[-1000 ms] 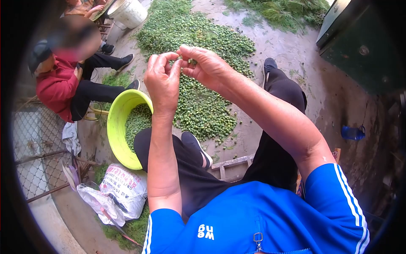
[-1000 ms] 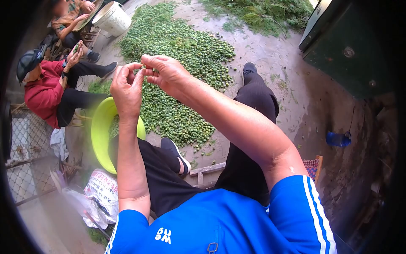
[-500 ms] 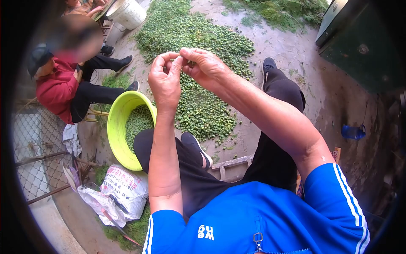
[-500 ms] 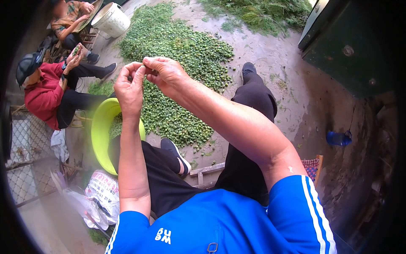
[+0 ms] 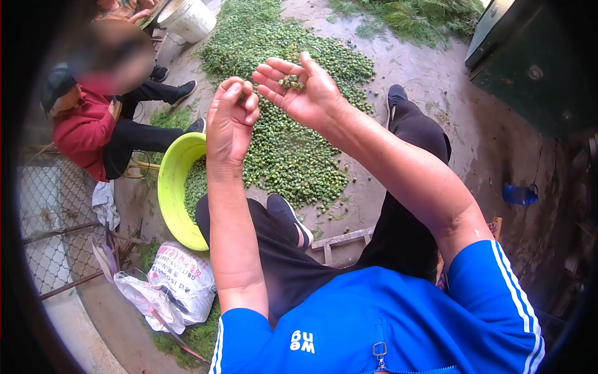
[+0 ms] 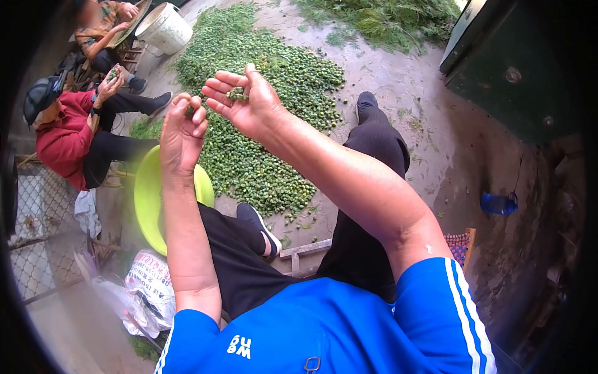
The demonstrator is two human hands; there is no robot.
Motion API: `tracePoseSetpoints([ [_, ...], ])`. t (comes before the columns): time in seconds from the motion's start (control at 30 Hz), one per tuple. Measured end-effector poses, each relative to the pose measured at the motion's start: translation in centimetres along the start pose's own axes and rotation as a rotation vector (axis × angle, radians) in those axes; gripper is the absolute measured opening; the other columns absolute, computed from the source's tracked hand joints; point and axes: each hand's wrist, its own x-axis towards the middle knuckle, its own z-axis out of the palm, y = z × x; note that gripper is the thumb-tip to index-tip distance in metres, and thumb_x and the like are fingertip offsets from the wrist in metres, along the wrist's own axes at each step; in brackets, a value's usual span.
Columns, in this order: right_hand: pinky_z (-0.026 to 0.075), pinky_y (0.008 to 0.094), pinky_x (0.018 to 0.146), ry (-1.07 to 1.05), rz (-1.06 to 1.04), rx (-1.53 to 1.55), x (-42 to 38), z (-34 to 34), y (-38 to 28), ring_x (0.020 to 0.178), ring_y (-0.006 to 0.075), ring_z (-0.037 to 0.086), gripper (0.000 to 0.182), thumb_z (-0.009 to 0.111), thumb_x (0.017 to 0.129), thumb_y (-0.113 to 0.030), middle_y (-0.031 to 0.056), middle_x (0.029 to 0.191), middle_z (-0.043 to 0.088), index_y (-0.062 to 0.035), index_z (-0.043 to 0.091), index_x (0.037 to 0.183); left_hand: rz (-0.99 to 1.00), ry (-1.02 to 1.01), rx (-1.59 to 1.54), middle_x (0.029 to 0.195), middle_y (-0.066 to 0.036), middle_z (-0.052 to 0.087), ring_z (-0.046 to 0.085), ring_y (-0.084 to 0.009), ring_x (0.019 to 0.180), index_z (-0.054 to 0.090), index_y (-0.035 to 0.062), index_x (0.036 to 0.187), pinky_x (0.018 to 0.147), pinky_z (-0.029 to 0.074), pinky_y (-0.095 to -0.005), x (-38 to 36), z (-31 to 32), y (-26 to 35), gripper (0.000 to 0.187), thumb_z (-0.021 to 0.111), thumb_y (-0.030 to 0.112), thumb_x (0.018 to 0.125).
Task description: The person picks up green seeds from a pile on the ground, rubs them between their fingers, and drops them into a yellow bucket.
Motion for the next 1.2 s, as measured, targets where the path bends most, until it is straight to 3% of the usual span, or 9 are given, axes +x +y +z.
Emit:
tracePoseSetpoints([
  [0.07,0.040,0.0478,0.104,-0.094,0.028,0.078,-0.2,0.2,0.0,0.115,0.0362,0.049,0.063,0.023,0.100,-0.045,0.0267,0.126,0.046,0.0097,0.043,0.124,0.014,0.012,0.114,0.091,-0.005,0.062,0.050,-0.0068,0.064,0.061,0.0057,0.100,0.052,0.040,-0.0202,0.0,-0.4,-0.3,0.012,0.061,0.010,0.089],
  [0.13,0.038,0.0483,0.106,-0.102,0.036,0.073,-0.4,0.3,0.1,0.117,0.0365,0.048,0.064,0.023,0.100,-0.046,0.0271,0.127,0.045,0.0102,0.042,0.124,0.115,0.138,0.629,0.087,-0.002,0.061,0.049,-0.0044,0.063,0.065,0.0040,0.101,0.056,0.041,-0.0195,-0.2,0.8,-1.0,0.015,0.065,0.006,0.085],
  [0.27,0.037,0.0464,0.107,-0.165,0.068,0.033,-0.2,0.1,0.4,0.119,0.0356,0.046,0.067,0.021,0.100,-0.047,0.0274,0.129,0.044,0.0111,0.040,0.125,0.475,0.114,1.075,0.084,0.002,0.059,0.050,-0.0041,0.069,0.068,0.0045,0.100,0.064,0.043,-0.0191,0.4,1.3,-2.5,0.020,0.068,0.000,0.081],
  [0.43,0.038,0.0432,0.106,-0.162,0.071,0.043,0.1,-0.2,0.5,0.119,0.0342,0.046,0.067,0.020,0.100,-0.047,0.0267,0.129,0.045,0.0107,0.040,0.127,0.492,0.104,1.059,0.082,0.002,0.058,0.049,-0.0050,0.068,0.067,0.0042,0.097,0.060,0.042,-0.0202,0.4,0.9,-2.4,0.014,0.066,0.001,0.083],
  [0.5,0.039,0.0424,0.105,-0.127,0.060,0.037,-0.2,0.2,0.2,0.120,0.0339,0.046,0.067,0.020,0.100,-0.047,0.0264,0.129,0.045,0.0105,0.039,0.128,0.071,0.064,0.316,0.084,0.001,0.058,0.049,-0.0051,0.065,0.062,0.0035,0.100,0.052,0.040,-0.0203,0.1,0.8,-1.1,0.013,0.061,0.005,0.087],
  [0.6,0.039,0.0418,0.105,-0.103,0.036,-0.026,-0.6,0.6,-0.1,0.119,0.0335,0.047,0.066,0.021,0.100,-0.047,0.0266,0.128,0.045,0.0104,0.039,0.128,0.010,0.094,0.097,0.084,-0.001,0.059,0.048,-0.0047,0.062,0.058,0.0029,0.103,0.046,0.037,-0.0193,-0.3,1.8,-0.4,0.014,0.057,0.009,0.090],
  [0.73,0.038,0.0424,0.106,-0.115,0.035,0.014,0.0,-0.1,0.5,0.120,0.0337,0.046,0.066,0.023,0.100,-0.046,0.0276,0.127,0.045,0.0125,0.041,0.125,0.055,0.107,0.556,0.082,0.000,0.063,0.049,-0.0032,0.064,0.063,0.0016,0.095,0.050,0.038,-0.0180,-0.2,1.7,-1.1,0.011,0.065,0.006,0.085],
  [0.9,0.036,0.0434,0.108,-0.119,0.039,0.005,-0.3,0.0,0.7,0.120,0.0345,0.045,0.067,0.023,0.100,-0.046,0.0279,0.127,0.044,0.0141,0.043,0.122,0.398,0.206,1.054,0.073,0.006,0.057,0.046,-0.0020,0.062,0.067,0.0016,0.086,0.056,0.038,-0.0174,0.3,2.2,-2.9,0.010,0.072,-0.001,0.077],
  [1.2,0.048,0.0413,0.093,-0.071,0.035,0.010,0.2,-0.7,1.0,0.101,0.0290,0.054,0.047,0.040,0.099,-0.037,0.0201,0.108,0.053,0.0076,0.053,0.108,0.370,0.256,0.803,0.071,0.005,0.058,0.042,0.0016,0.054,0.065,0.0010,0.094,0.047,0.031,-0.0149,0.6,1.1,-2.8,0.011,0.067,0.008,0.086],
])
